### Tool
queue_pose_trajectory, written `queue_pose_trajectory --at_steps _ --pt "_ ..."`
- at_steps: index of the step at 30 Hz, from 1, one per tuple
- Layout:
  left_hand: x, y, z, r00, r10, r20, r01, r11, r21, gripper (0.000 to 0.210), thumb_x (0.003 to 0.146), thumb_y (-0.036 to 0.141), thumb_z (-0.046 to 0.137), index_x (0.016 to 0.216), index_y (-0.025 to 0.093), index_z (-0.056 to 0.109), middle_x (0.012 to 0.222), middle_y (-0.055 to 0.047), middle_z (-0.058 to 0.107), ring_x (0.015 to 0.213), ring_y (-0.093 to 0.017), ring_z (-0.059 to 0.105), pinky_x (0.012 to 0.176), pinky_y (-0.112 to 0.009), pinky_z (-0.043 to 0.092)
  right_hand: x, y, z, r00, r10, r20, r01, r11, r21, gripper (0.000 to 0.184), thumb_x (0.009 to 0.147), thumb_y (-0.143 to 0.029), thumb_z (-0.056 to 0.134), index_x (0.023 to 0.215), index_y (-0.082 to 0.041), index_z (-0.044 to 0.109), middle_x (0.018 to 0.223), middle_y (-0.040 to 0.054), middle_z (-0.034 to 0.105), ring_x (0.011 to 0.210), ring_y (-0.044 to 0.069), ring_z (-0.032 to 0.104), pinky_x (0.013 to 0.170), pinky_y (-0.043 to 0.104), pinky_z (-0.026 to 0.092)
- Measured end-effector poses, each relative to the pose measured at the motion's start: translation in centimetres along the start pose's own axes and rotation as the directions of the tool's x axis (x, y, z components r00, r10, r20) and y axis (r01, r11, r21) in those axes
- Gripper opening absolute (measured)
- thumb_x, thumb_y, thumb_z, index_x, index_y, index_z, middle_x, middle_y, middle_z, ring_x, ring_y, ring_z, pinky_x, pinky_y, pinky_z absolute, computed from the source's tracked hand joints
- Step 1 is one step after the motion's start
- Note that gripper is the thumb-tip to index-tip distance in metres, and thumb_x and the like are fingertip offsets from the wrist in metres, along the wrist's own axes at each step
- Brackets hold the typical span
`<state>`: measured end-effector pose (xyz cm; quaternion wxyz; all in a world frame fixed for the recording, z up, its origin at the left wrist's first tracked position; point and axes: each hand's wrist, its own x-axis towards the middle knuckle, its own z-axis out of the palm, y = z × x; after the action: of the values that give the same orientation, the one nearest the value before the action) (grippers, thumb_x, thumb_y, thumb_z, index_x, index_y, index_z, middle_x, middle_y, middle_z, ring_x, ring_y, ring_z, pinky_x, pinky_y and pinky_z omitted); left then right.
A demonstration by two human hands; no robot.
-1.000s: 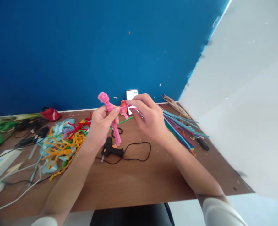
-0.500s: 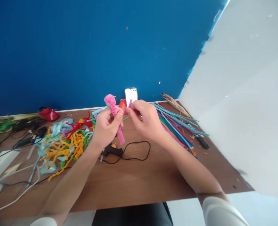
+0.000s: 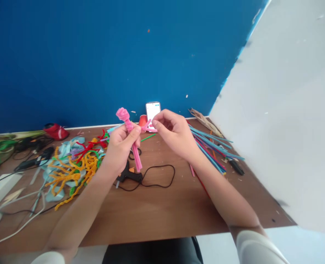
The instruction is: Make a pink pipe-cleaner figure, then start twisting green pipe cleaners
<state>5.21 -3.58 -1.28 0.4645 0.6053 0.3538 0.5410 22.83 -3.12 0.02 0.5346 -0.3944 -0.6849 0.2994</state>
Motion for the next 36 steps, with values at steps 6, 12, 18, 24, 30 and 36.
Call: queue_pose_trajectory --at_steps 6,12,18,24,30,36 --pt "0.6 -0.2 -0.2 0.993 -0.113 0.031 0.116 0.984 -0.138 0.027 0.086 0.041 0.068 0.076 0.018 0.058 0.055 0.004 0.048 0.051 -0.008 0.041 0.048 -0.024 0.030 -0.1 -0.9 -1.0 0.934 -0.332 0.132 0.357 0.856 -0.374 0.014 0.094 -0.031 0.065 0.103 -0.025 0.074 0.090 0.0030 0.064 0.067 0.013 0.050 0.063 0.029 0.042" --pt "0.6 -0.7 0.0 0.991 -0.094 0.096 0.111 0.975 -0.191 0.028 0.085 0.044 0.072 0.083 0.018 0.063 0.053 0.007 0.040 0.048 -0.006 0.032 0.047 -0.024 0.023 0.1 -1.0 -0.5 0.906 -0.390 0.166 0.423 0.820 -0.386 0.017 0.098 -0.031 0.061 0.096 -0.022 0.075 0.081 0.0027 0.066 0.068 0.014 0.054 0.064 0.029 0.040" --pt "0.4 -0.7 0.0 0.994 -0.035 0.099 0.053 0.982 -0.182 0.025 0.085 0.041 0.072 0.082 0.019 0.061 0.053 0.007 0.043 0.047 -0.007 0.035 0.047 -0.024 0.026 0.0 -1.0 -0.4 0.907 -0.375 0.194 0.420 0.847 -0.325 0.019 0.097 -0.035 0.061 0.089 -0.022 0.072 0.078 0.0020 0.066 0.069 0.015 0.055 0.064 0.029 0.038" --pt "-0.2 -0.2 -0.2 0.981 0.184 0.056 -0.191 0.966 0.176 0.016 0.093 0.032 0.060 0.083 0.019 0.061 0.057 0.005 0.049 0.049 -0.008 0.041 0.048 -0.023 0.034 -0.5 -1.2 0.3 0.985 -0.063 0.163 0.069 0.997 -0.031 0.030 0.091 -0.038 0.068 0.071 -0.018 0.062 0.064 -0.0022 0.052 0.059 0.010 0.040 0.056 0.028 0.027" --pt "0.0 -0.7 -0.4 0.769 0.625 0.134 -0.558 0.555 0.616 0.020 0.089 0.020 0.059 0.070 0.018 0.055 0.058 0.003 0.049 0.055 -0.009 0.044 0.056 -0.025 0.035 -0.8 -0.8 1.3 0.863 0.360 0.355 -0.496 0.734 0.463 0.038 0.086 -0.037 0.068 0.060 -0.019 0.047 0.055 -0.0084 0.027 0.049 0.007 0.017 0.047 0.027 0.010" --pt "0.3 -0.3 -0.9 0.970 0.243 -0.015 -0.227 0.925 0.303 0.017 0.091 0.033 0.063 0.083 0.017 0.064 0.056 0.004 0.051 0.049 -0.008 0.044 0.048 -0.022 0.035 -1.0 -1.1 1.2 0.999 -0.046 0.001 0.046 0.999 -0.020 0.014 0.092 -0.032 0.063 0.098 -0.020 0.069 0.081 0.0006 0.062 0.063 0.011 0.047 0.057 0.027 0.034"
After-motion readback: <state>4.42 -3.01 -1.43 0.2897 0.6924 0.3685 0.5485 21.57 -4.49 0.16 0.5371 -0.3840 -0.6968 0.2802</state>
